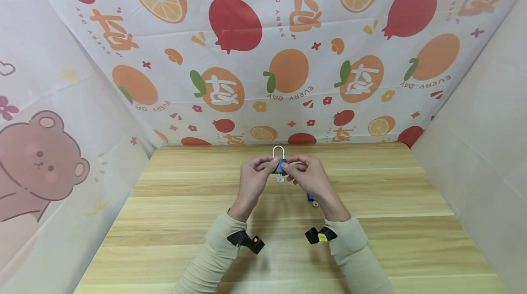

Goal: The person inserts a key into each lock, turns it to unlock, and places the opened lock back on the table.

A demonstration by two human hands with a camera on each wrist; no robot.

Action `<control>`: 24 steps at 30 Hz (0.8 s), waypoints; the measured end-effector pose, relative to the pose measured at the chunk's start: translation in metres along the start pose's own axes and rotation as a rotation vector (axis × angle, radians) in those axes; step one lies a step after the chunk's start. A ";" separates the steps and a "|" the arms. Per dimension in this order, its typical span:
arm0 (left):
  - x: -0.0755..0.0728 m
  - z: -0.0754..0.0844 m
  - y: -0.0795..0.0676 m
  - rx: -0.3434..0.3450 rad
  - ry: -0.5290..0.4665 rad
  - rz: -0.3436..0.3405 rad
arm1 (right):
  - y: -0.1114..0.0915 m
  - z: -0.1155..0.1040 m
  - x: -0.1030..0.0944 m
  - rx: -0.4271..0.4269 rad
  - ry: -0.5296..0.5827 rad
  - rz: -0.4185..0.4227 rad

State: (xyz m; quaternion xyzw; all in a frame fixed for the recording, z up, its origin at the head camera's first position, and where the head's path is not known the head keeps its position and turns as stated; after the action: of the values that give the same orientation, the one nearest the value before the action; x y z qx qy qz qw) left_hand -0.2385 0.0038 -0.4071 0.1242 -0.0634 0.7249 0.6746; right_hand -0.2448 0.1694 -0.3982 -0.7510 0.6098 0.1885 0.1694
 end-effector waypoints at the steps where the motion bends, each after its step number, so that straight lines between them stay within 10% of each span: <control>1: 0.000 0.000 0.000 -0.001 0.001 -0.003 | 0.000 0.000 0.000 0.003 0.003 0.003; 24: 0.001 0.002 0.007 0.020 0.041 -0.053 | -0.007 -0.005 -0.004 0.022 0.038 0.057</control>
State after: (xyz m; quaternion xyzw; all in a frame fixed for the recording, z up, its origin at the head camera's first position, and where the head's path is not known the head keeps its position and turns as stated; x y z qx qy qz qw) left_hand -0.2452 0.0032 -0.4044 0.1178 -0.0391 0.7096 0.6936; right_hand -0.2383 0.1723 -0.3918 -0.7348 0.6361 0.1723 0.1604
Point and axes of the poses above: each hand's wrist, its own y-axis towards the middle knuckle, its own x-axis out of the palm, z = x × y, the point moved 3 cm from there along y, towards the middle knuckle, and after that the axes turned 15 degrees about -y, right-handed, at the moved point
